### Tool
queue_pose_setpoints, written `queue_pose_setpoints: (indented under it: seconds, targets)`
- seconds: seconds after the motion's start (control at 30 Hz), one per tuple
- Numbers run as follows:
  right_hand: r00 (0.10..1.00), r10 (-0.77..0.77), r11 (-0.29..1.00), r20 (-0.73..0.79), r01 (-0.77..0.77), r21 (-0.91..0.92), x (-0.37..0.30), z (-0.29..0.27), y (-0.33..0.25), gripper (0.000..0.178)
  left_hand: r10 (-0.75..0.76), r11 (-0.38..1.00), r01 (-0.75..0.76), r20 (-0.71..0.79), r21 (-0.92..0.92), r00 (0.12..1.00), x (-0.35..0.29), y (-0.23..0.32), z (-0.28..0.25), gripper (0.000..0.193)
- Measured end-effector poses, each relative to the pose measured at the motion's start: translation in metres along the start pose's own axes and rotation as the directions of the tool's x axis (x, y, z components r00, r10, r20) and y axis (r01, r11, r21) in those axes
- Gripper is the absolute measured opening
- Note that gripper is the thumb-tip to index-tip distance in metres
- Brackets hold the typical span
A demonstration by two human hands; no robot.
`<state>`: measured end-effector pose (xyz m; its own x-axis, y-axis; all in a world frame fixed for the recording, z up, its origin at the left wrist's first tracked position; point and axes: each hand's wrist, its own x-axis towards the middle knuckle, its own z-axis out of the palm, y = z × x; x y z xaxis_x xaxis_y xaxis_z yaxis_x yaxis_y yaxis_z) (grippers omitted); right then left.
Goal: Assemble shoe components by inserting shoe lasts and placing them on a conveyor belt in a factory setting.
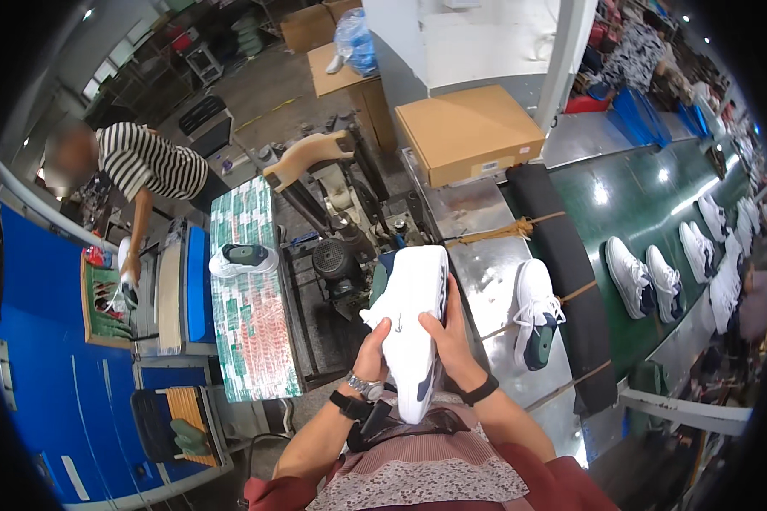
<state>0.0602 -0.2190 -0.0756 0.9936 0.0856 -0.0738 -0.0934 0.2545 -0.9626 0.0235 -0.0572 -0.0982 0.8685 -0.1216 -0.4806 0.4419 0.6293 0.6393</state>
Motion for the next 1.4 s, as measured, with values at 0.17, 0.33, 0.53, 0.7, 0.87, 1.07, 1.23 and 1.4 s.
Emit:
queue_pose_setpoints:
  seconds: [0.17, 0.33, 0.53, 0.7, 0.87, 1.07, 1.23, 1.4]
  targets:
    - [0.996, -0.046, 0.982, 0.082, 0.06, -0.18, 0.049, 0.03, -0.004, 0.1, -0.012, 0.988, 0.002, -0.059, -0.156, 0.998, 0.022, 0.014, 0.004, 0.068]
    - [0.967, -0.209, 0.859, 0.148, 0.254, -0.445, 0.113, 0.077, -0.022, 0.099, 0.1, 0.946, -0.092, 0.01, -0.31, 0.995, 0.068, 0.056, -0.003, 0.072]
    - [0.969, -0.167, 0.647, 0.182, 0.247, -0.721, 0.173, 0.136, -0.044, 0.103, 0.15, 0.924, -0.121, 0.054, -0.362, 0.987, 0.127, 0.103, -0.026, 0.077]
    - [0.969, -0.057, 0.199, 0.24, 0.246, -0.948, 0.18, 0.179, -0.058, 0.118, 0.221, 0.873, -0.138, 0.128, -0.469, 0.967, 0.139, 0.099, -0.043, 0.078]
    - [0.968, 0.059, 0.042, 0.242, 0.24, -0.97, 0.193, 0.215, -0.07, 0.117, 0.19, 0.808, -0.056, 0.17, -0.586, 0.967, 0.159, 0.098, -0.055, 0.078]
    - [0.971, -0.027, 0.066, 0.239, 0.24, -0.968, 0.162, 0.183, -0.055, 0.117, 0.216, 0.972, -0.226, -0.143, -0.059, 0.966, 0.106, 0.058, -0.088, 0.068]
    - [0.967, -0.065, 0.103, 0.248, 0.253, -0.962, 0.162, 0.174, -0.041, 0.118, 0.11, 0.807, 0.062, 0.252, -0.588, 0.961, 0.077, 0.048, -0.065, 0.077]
    - [0.96, -0.109, 0.099, 0.257, 0.268, -0.958, 0.151, 0.175, -0.038, 0.12, 0.223, 0.692, 0.056, 0.287, -0.719, 0.931, 0.079, 0.065, -0.03, 0.079]
